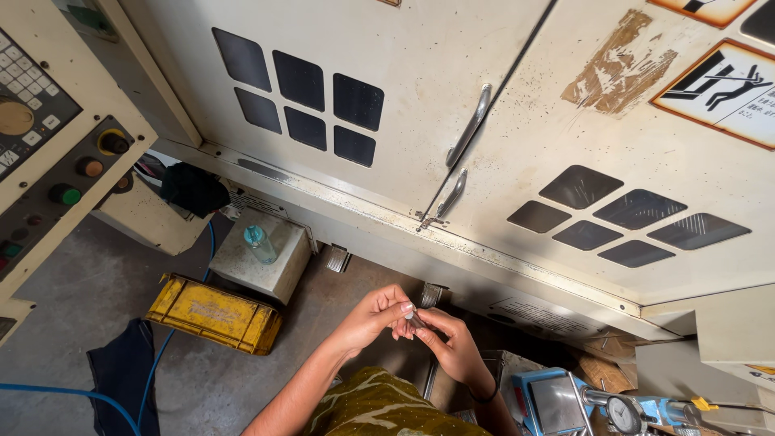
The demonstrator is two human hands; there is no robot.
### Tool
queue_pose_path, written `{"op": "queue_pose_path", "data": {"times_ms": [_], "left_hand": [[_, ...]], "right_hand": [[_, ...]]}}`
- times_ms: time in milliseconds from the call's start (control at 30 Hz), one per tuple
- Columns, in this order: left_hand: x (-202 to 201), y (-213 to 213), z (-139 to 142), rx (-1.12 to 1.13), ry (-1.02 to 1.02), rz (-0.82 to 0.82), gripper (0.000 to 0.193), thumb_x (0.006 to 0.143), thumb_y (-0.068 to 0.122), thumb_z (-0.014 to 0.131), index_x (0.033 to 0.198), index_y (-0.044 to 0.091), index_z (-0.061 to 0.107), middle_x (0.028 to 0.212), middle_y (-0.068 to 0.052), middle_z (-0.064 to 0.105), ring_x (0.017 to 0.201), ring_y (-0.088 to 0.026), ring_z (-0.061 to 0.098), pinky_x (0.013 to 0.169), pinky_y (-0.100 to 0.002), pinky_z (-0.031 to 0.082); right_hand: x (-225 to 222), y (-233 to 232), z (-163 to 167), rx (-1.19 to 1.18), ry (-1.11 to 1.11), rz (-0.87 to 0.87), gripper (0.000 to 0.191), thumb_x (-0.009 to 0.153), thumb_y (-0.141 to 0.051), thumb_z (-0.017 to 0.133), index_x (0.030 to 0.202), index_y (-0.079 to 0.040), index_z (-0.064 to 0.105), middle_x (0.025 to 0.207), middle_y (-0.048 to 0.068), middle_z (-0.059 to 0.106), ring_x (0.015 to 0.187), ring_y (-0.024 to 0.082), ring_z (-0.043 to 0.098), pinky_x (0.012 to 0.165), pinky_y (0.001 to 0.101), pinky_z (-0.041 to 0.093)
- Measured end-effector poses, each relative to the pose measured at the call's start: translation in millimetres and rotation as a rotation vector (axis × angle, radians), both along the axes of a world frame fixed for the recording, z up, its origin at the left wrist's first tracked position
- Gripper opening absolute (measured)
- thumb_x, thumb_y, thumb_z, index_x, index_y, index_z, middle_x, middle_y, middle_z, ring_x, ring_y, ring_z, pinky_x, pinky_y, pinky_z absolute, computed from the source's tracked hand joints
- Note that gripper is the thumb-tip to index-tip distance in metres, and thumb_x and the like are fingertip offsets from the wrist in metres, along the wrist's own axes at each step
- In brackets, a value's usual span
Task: The person repeatedly picks up cylindrical metal rods from a cardboard box, wipes them with a cloth, and visually inspects them. The person also opens a machine door to place a rod inside and then closes it, continuing the cycle of handling and inspecting the rods.
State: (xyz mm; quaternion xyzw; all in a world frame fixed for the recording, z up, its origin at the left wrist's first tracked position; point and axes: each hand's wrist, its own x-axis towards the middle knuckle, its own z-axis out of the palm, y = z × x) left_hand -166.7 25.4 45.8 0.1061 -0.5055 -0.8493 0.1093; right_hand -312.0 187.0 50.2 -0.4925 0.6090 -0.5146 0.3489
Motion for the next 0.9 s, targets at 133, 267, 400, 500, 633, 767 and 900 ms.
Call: {"op": "queue_pose_path", "data": {"times_ms": [133,267,400,500,633,767,900], "left_hand": [[3,-9,3,0.002,0.004,-0.003,0.021,0.106,0.025,0.057,0.098,0.006,0.06,0.076,-0.003,0.067,0.072,-0.01,0.068,0.062,-0.024,0.049],[5,-16,6,-0.048,0.02,0.011,0.013,0.102,0.02,0.061,0.1,0.007,0.061,0.079,-0.002,0.068,0.072,-0.008,0.066,0.063,-0.023,0.048],[4,-24,5,-0.048,-0.013,0.007,0.012,0.099,0.013,0.068,0.095,0.006,0.059,0.077,-0.002,0.068,0.069,-0.008,0.064,0.061,-0.023,0.047],[4,-33,3,-0.012,0.009,-0.001,0.014,0.101,0.015,0.066,0.094,0.006,0.058,0.074,-0.001,0.065,0.068,-0.008,0.064,0.061,-0.024,0.048],[3,-45,0,-0.013,0.031,0.008,0.016,0.102,0.018,0.064,0.093,0.007,0.057,0.072,-0.001,0.063,0.068,-0.01,0.064,0.061,-0.024,0.048],[-2,-54,-1,-0.018,0.026,-0.007,0.018,0.103,0.021,0.062,0.092,0.008,0.056,0.072,-0.001,0.062,0.068,-0.01,0.064,0.062,-0.025,0.048],[-10,-64,0,-0.017,-0.011,-0.11,0.019,0.104,0.024,0.06,0.093,0.008,0.057,0.072,-0.003,0.064,0.072,-0.012,0.069,0.065,-0.025,0.051]], "right_hand": [[-3,-10,0,0.008,-0.005,0.021,0.029,0.097,-0.005,0.066,0.124,0.006,0.067,0.1,0.01,0.072,0.092,0.017,0.068,0.085,0.0299,0.054],[-5,-19,6,0.026,0.031,0.022,0.029,0.096,-0.006,0.066,0.123,0.006,0.068,0.098,0.01,0.071,0.09,0.017,0.067,0.085,0.0296,0.054],[-2,-29,14,0.021,0.113,0.037,0.027,0.097,-0.006,0.067,0.121,0.005,0.069,0.097,0.011,0.071,0.089,0.019,0.066,0.083,0.03,0.053],[1,-37,19,0.012,0.119,0.048,0.03,0.096,-0.006,0.066,0.124,0.004,0.069,0.099,0.011,0.071,0.089,0.018,0.066,0.084,0.0298,0.053],[2,-48,21,-0.022,0.155,0.031,0.031,0.096,-0.005,0.066,0.126,0.004,0.068,0.098,0.012,0.071,0.087,0.018,0.066,0.083,0.03,0.052],[0,-53,18,0.001,0.166,-0.014,0.031,0.095,-0.004,0.067,0.125,0.004,0.069,0.095,0.012,0.071,0.083,0.018,0.065,0.079,0.0297,0.053],[-4,-50,15,-0.045,0.175,-0.048,0.029,0.095,-0.003,0.067,0.123,0.005,0.068,0.1,0.012,0.073,0.088,0.018,0.068,0.081,0.0292,0.054]]}}
